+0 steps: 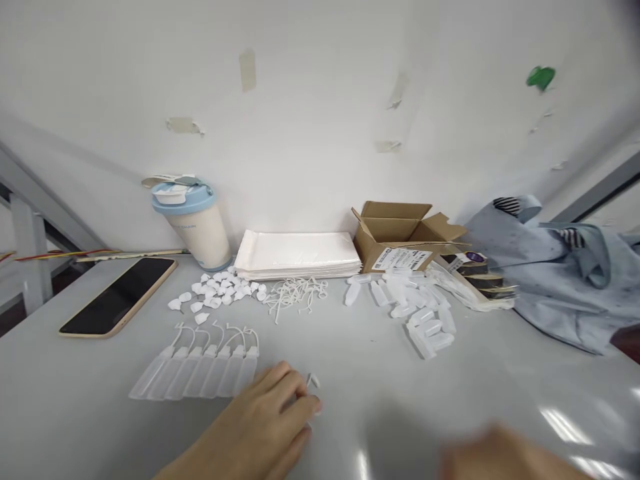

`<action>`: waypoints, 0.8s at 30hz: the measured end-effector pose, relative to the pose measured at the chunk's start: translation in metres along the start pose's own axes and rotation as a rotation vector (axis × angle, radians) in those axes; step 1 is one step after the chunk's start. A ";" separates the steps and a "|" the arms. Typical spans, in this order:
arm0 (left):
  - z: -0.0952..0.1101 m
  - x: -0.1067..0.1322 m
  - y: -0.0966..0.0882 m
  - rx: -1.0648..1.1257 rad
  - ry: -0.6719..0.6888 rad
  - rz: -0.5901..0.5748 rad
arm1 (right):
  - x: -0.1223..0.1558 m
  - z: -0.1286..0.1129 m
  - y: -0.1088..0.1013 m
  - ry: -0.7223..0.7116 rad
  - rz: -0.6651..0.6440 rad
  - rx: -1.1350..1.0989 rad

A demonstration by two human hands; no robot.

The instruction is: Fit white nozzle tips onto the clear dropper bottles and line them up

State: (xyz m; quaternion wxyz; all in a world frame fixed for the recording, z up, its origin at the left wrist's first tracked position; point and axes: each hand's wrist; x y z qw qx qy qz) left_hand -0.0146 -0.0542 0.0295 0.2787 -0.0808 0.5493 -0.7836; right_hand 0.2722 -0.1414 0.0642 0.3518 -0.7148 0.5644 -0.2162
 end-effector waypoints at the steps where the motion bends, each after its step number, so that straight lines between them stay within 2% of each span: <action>1: 0.000 -0.001 0.006 -0.023 0.002 -0.009 | -0.007 0.000 -0.004 -0.041 -0.001 0.051; 2: 0.000 -0.002 0.011 -0.043 0.006 -0.007 | -0.018 0.003 -0.006 -0.104 -0.008 0.140; 3: 0.000 -0.003 0.015 -0.055 0.010 0.002 | -0.033 0.009 -0.006 -0.287 0.040 0.425; 6: 0.000 -0.006 0.022 -0.028 0.017 0.057 | -0.080 0.033 -0.001 -0.405 0.075 0.634; 9: 0.002 -0.010 0.018 0.098 0.006 0.140 | -0.107 0.054 0.008 -0.485 0.070 0.768; 12: 0.003 -0.013 0.010 0.241 -0.069 0.196 | -0.110 0.062 0.014 -0.519 0.072 0.856; 18: 0.003 -0.017 -0.001 0.484 -0.360 0.213 | -0.105 0.062 0.022 -0.556 0.093 0.897; 24: 0.006 -0.016 -0.003 0.546 -0.376 0.236 | -0.105 0.061 0.022 -0.570 0.098 0.830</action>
Point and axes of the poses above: each hand's wrist, its own x-axis away from the middle knuckle, its own y-axis out of the palm, z = x × y, and after that the axes turned 8 degrees about -y, right-handed
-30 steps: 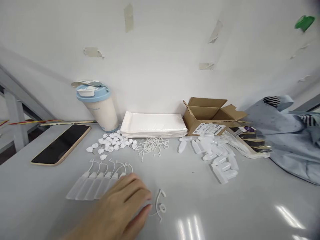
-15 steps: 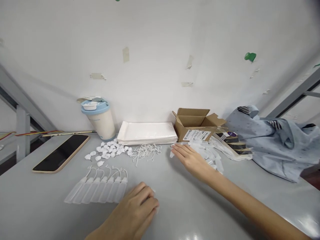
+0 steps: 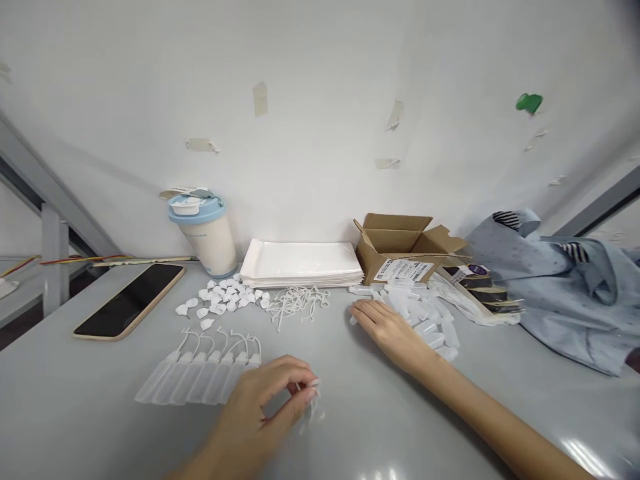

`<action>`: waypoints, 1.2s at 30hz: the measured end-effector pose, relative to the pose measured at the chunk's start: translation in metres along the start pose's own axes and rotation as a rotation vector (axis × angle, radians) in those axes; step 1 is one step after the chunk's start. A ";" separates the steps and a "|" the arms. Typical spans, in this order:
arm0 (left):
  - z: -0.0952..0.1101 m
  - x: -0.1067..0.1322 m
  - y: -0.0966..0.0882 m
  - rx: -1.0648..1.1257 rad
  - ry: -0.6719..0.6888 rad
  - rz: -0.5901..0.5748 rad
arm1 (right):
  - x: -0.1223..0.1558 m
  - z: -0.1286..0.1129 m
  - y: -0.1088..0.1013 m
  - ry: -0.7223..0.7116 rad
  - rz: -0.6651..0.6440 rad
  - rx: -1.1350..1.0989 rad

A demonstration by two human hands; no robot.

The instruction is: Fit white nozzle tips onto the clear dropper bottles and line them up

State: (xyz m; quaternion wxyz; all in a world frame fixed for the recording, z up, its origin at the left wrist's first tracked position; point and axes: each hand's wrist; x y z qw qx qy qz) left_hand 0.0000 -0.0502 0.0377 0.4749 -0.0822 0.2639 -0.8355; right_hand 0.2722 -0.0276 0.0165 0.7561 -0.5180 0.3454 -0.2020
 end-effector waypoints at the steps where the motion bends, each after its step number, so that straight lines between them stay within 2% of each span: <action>1: 0.000 0.001 0.000 0.001 -0.020 0.006 | 0.001 -0.001 -0.002 0.003 0.004 -0.017; 4: -0.001 0.004 0.001 0.009 -0.109 -0.015 | 0.006 -0.013 -0.010 0.032 0.033 -0.076; 7: -0.002 0.005 0.001 0.086 -0.113 -0.015 | 0.012 -0.039 -0.023 0.104 0.079 -0.167; 8: -0.002 0.006 0.001 0.116 -0.115 -0.013 | 0.014 -0.049 -0.027 0.141 0.092 -0.227; 10: -0.002 0.006 0.001 0.171 -0.166 -0.029 | 0.017 -0.067 -0.036 0.231 0.144 -0.522; 13: -0.002 0.008 0.004 0.287 -0.319 -0.060 | 0.019 -0.083 -0.044 0.241 0.181 -0.664; 16: 0.000 0.008 0.006 0.360 -0.366 -0.069 | 0.020 -0.087 -0.047 0.198 0.216 -0.656; 20: 0.001 0.007 0.007 0.404 -0.387 -0.113 | 0.022 -0.088 -0.043 0.164 0.198 -0.632; 27: 0.000 0.007 0.008 0.589 -0.501 -0.243 | 0.020 -0.097 -0.039 0.146 0.162 -0.666; 36: 0.001 0.003 0.011 0.711 -0.484 -0.315 | 0.024 -0.101 -0.037 0.196 0.114 -0.780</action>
Point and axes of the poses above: each hand's wrist, its own x-axis away from the middle knuckle, its own y-axis out of the palm, z = x × y, and after that the axes turned 8 degrees about -y, right-handed
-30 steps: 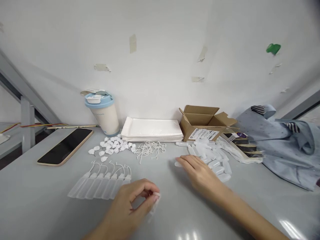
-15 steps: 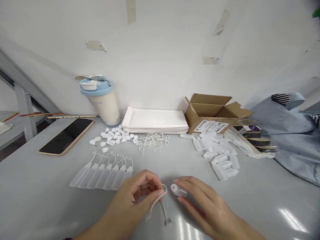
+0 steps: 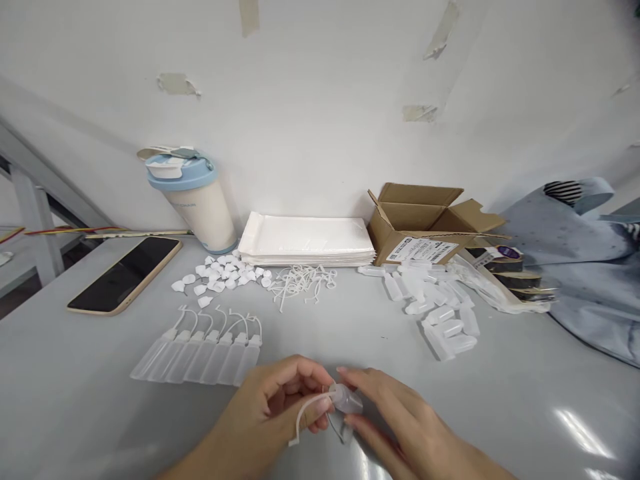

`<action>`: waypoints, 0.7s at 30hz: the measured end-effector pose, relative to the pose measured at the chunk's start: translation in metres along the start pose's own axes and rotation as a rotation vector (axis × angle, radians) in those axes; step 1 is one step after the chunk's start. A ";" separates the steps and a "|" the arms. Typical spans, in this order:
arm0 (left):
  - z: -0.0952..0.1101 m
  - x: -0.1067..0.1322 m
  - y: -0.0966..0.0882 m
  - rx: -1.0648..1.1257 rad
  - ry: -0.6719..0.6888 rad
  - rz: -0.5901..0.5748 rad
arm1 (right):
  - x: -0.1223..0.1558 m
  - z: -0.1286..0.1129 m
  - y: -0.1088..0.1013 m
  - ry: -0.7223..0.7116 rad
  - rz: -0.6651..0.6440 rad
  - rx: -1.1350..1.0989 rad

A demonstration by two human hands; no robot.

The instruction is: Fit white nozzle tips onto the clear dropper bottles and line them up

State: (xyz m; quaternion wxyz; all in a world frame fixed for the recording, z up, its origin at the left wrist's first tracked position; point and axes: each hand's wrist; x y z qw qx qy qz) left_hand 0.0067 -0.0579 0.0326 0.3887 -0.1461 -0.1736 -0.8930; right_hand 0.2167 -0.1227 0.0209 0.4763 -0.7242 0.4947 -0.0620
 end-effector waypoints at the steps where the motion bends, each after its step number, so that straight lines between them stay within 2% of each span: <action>1: -0.001 0.000 0.000 0.006 0.004 -0.014 | 0.000 -0.001 0.001 0.006 -0.001 -0.009; 8: -0.009 -0.002 0.000 0.024 -0.007 -0.035 | -0.004 -0.002 0.000 -0.027 -0.042 -0.123; 12: -0.010 -0.002 -0.001 0.036 -0.013 -0.032 | -0.006 -0.003 -0.001 -0.006 -0.021 -0.209; 18: -0.009 -0.001 0.000 -0.116 -0.001 0.011 | -0.009 -0.008 -0.002 0.147 0.067 -0.327; 21: -0.008 -0.002 0.000 -0.201 0.047 0.050 | -0.012 -0.010 -0.001 0.272 0.093 -0.508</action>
Point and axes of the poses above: each hand's wrist, its own x-axis away from the middle knuckle, its own y-axis out of the palm, z = x × y, and after that the axes turned 8 degrees about -y, right-handed
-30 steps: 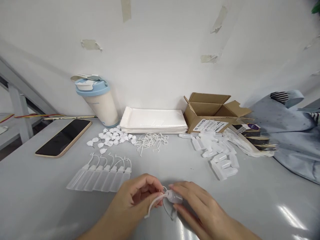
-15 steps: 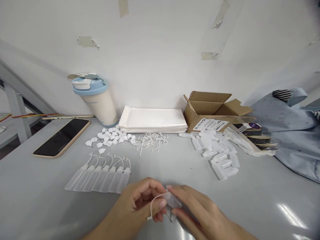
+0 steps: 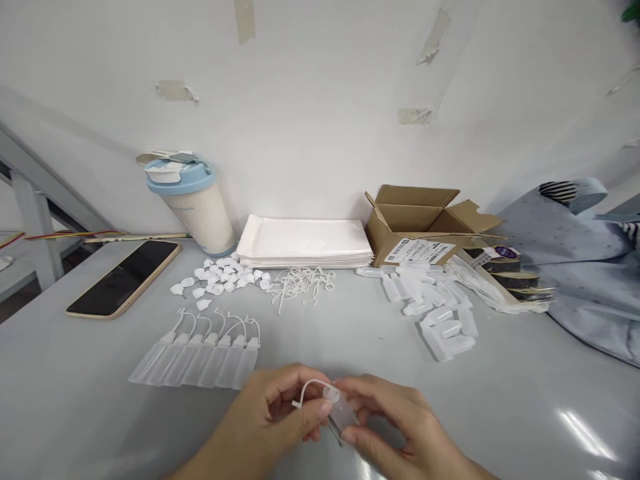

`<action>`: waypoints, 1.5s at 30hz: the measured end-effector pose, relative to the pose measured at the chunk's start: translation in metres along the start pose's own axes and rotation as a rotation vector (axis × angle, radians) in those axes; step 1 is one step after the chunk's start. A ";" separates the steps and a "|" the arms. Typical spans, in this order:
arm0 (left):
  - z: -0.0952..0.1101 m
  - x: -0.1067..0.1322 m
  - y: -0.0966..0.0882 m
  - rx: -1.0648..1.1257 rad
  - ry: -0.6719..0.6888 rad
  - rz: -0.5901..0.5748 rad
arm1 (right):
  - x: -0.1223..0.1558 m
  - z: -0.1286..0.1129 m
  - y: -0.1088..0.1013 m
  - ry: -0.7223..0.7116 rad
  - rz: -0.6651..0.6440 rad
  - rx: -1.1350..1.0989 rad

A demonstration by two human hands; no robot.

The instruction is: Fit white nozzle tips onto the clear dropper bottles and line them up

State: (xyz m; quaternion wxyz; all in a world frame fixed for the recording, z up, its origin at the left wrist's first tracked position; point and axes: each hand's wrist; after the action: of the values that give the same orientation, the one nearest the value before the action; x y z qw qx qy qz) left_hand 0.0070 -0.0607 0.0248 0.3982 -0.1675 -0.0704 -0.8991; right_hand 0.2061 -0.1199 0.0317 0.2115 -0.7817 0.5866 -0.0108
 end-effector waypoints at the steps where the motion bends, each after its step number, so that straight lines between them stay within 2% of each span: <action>1: 0.000 0.000 0.000 -0.037 0.036 0.011 | 0.000 0.000 0.001 0.049 0.003 -0.081; 5: -0.002 -0.001 0.001 -0.323 0.294 0.095 | 0.001 0.004 0.004 0.183 0.042 -0.354; 9: -0.009 -0.001 0.002 -0.529 0.636 0.302 | 0.004 0.008 0.006 0.265 0.082 -0.535; 11: -0.012 -0.002 0.003 -0.561 0.740 0.364 | 0.005 0.007 0.006 0.312 0.099 -0.598; 13: -0.012 -0.001 0.004 -0.604 0.801 0.378 | 0.004 0.006 0.006 0.356 0.104 -0.634; 15: -0.009 0.000 0.004 -0.656 0.818 0.365 | 0.003 0.004 0.006 0.389 0.108 -0.642; 21: -0.004 0.008 0.004 -0.724 0.743 0.293 | 0.000 0.000 0.009 0.437 0.171 -0.676; 27: -0.010 0.012 0.005 -0.712 0.673 0.298 | -0.003 -0.006 0.008 0.467 0.194 -0.720; 35: -0.007 0.014 0.002 -0.832 0.744 0.208 | 0.000 0.006 0.008 0.470 0.155 -0.679; 40: -0.008 0.009 0.000 -0.823 0.863 0.218 | 0.001 0.007 0.009 0.508 0.152 -0.700; 45: -0.004 0.013 0.002 -0.849 0.776 0.198 | 0.001 0.005 0.008 0.473 0.114 -0.596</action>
State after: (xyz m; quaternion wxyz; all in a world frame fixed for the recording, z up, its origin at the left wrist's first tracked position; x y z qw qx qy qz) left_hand -0.0009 -0.0718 0.0261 0.3749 0.0234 0.4631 -0.8027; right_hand 0.2004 -0.1208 0.0238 -0.1660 -0.7508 0.6393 -0.0083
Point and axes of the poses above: each hand's wrist, its own x-axis away from the middle knuckle, its own y-axis out of the palm, z = x × y, and after that the axes turned 8 degrees about -y, right-handed
